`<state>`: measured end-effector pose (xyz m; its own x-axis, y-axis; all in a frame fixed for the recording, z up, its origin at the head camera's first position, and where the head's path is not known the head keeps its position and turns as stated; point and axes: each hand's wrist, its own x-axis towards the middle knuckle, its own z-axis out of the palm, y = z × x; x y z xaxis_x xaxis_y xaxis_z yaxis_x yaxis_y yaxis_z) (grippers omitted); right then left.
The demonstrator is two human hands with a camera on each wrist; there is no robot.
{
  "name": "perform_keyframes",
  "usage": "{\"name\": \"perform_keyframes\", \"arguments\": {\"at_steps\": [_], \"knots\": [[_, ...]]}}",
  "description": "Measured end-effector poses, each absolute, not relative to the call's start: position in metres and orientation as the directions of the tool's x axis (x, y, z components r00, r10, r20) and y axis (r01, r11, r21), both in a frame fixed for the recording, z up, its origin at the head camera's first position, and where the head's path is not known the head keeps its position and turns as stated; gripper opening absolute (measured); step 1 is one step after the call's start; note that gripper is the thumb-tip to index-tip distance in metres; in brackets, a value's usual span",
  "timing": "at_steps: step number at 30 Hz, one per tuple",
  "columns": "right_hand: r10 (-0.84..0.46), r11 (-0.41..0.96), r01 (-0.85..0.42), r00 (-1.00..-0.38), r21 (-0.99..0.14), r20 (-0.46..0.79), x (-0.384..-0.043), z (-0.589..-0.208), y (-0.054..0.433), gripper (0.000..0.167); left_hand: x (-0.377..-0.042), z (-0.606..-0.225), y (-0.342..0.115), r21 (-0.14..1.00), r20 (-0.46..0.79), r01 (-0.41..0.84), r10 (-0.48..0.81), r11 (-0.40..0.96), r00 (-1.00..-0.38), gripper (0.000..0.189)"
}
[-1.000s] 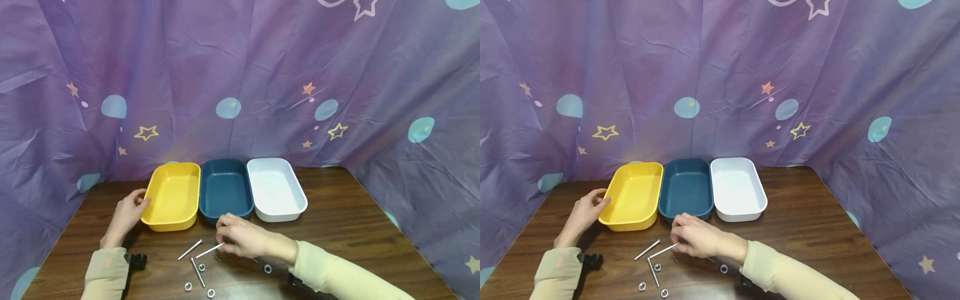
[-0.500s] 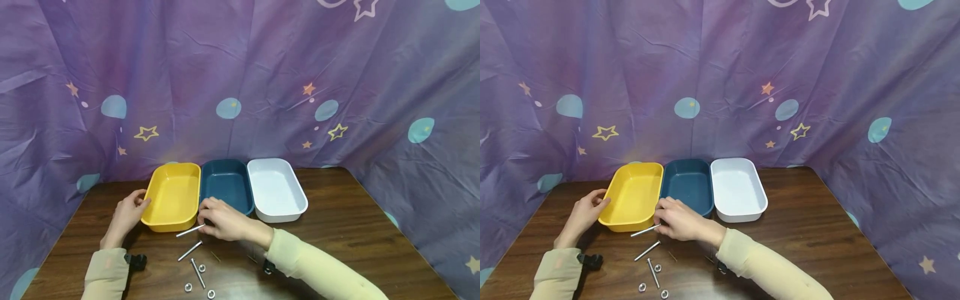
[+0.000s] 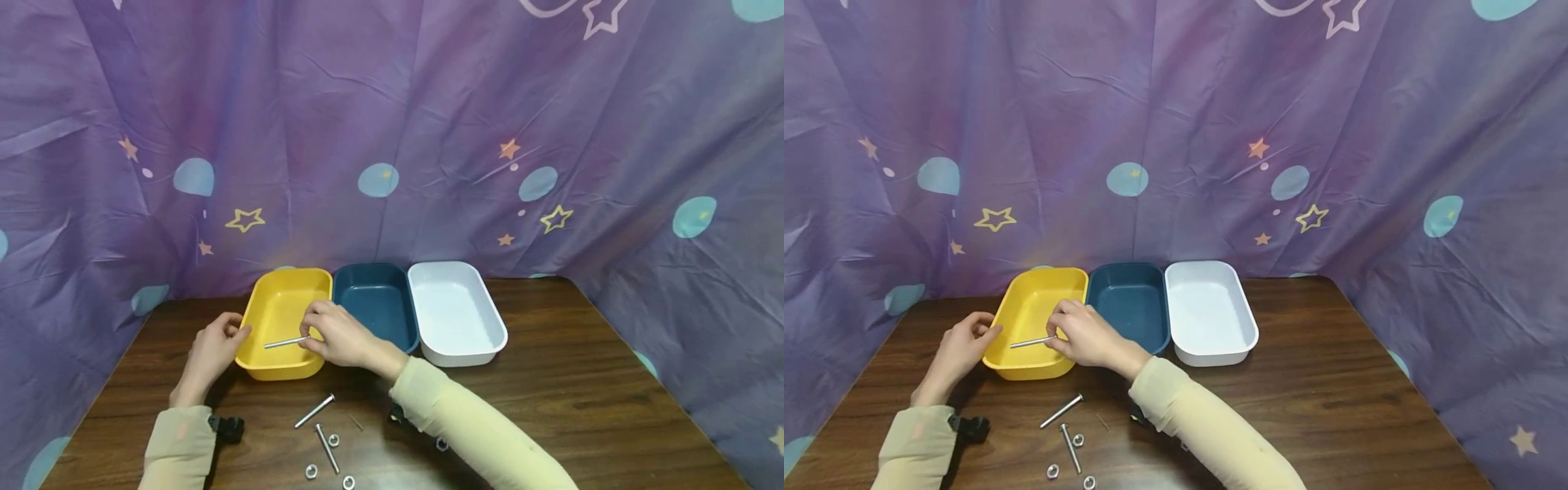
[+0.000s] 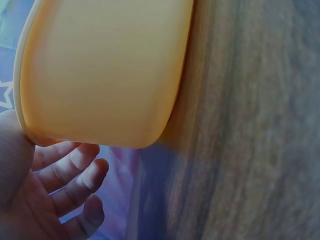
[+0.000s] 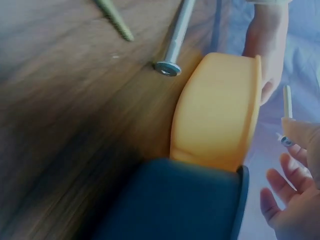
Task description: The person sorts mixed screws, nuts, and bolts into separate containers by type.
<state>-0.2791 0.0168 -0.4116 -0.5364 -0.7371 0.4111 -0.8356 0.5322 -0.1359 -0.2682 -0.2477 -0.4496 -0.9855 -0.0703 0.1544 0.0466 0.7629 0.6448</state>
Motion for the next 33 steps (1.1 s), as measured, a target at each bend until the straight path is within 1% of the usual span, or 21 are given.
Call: {"name": "perform_keyframes", "arguments": {"at_steps": [7, 14, 18, 25, 29, 33], "knots": [[-0.722, 0.620, -0.783, -0.592, -0.045, 0.358, -0.300, -0.415, -0.008, 0.015, -0.271, -0.451, -0.247, 0.643, 0.159, 0.045, -0.075, 0.765, -0.984, 0.037], [-0.653, 0.722, -0.690, -0.705, -0.056, 0.274, -0.324, -0.423, -0.029, 0.014, -0.268, -0.450, -0.248, 0.645, 0.165, 0.052, -0.072, 0.762, -0.984, 0.037], [-0.611, 0.769, -0.637, -0.757, -0.051, 0.232, -0.333, -0.427, -0.037, 0.013, -0.267, -0.450, -0.248, 0.642, 0.143, 0.034, -0.076, 0.766, -0.987, 0.036], [-0.572, 0.808, -0.588, -0.796, -0.028, 0.198, -0.348, -0.429, -0.047, 0.013, -0.264, -0.451, -0.249, 0.626, 0.148, 0.019, -0.095, 0.779, -0.984, 0.033], [-0.538, 0.833, -0.552, -0.824, -0.034, 0.176, -0.357, -0.430, -0.046, 0.014, -0.265, -0.453, -0.247, 0.627, 0.138, 0.019, -0.087, 0.779, -0.987, 0.033], [-0.521, 0.845, -0.533, -0.840, -0.044, 0.155, -0.364, -0.431, -0.044, 0.014, -0.267, -0.452, -0.245, 0.630, 0.134, 0.014, -0.091, 0.777, -0.987, 0.032]]}}
